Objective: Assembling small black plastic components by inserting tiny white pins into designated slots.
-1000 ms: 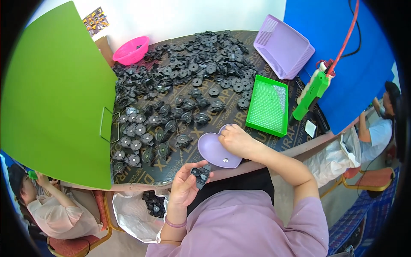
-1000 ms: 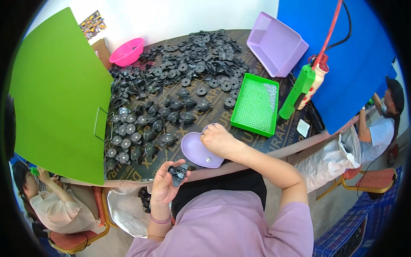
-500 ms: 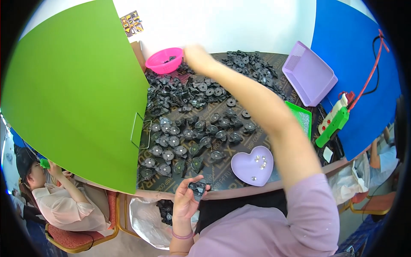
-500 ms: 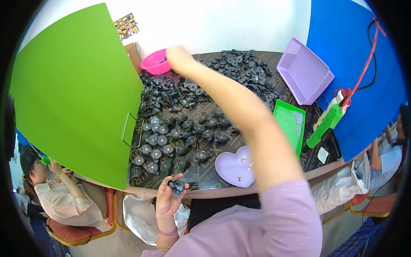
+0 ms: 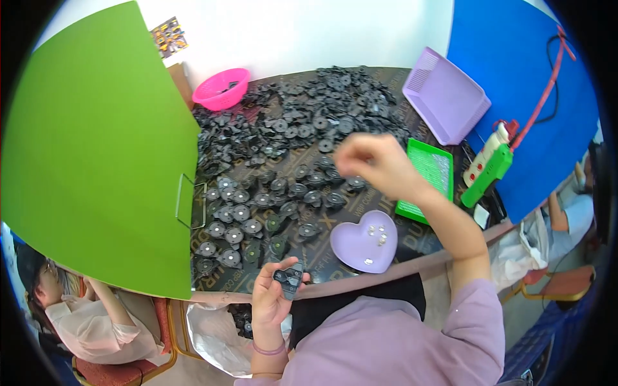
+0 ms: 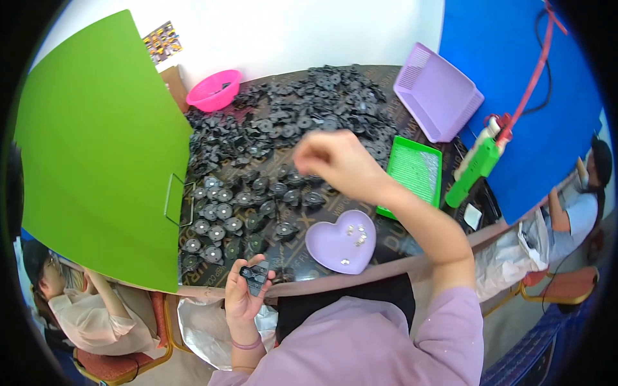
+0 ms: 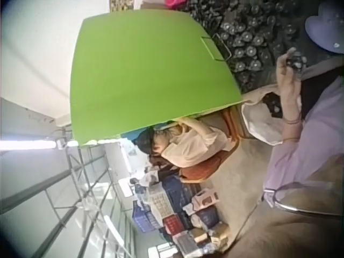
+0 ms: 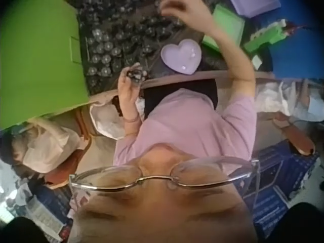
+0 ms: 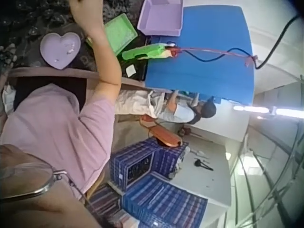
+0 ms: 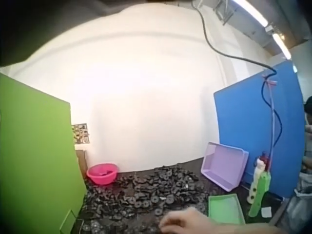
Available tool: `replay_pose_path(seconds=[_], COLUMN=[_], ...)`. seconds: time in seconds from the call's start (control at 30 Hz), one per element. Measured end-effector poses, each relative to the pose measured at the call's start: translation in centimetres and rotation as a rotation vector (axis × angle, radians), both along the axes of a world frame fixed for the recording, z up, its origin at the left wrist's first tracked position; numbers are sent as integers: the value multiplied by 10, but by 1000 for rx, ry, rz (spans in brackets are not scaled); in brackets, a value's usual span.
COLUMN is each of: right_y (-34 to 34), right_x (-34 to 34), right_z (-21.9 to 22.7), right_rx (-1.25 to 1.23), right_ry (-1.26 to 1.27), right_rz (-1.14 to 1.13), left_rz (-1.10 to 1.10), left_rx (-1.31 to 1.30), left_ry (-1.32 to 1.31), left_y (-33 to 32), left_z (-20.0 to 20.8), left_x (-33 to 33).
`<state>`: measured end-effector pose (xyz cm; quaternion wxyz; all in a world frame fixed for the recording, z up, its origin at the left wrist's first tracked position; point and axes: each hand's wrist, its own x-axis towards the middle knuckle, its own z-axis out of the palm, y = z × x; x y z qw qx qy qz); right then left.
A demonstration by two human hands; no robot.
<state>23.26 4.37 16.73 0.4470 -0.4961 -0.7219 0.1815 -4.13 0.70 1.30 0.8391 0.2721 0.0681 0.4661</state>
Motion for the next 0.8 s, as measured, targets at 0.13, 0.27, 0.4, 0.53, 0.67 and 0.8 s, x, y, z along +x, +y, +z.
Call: replay_pose_path(seconds=[0.13,0.27,0.4,0.53,0.67,0.8], right_y=[-124,-207,-220,-220,-228,-226], right_x=[73,149,223,228,196,163], right_z=[-25,-59,-127,-138,-112,-103], right_rx=[176,168,59,55,332,504], right_ry=[-4,385,387,183,200,374], right_rz=[34,-732,-1099,-1304,-1395,-1208], left_rz=[-26,-105,-192,-168,-169,-101], left_rx=[20,33,56,56,12,-60], left_ry=[-19,26,95,140,124,162], left_y=[-14,-27,-34,-35,-38,-37], left_z=[0,6,17,19,17,15], left_x=[19,44,70,76,73,65])
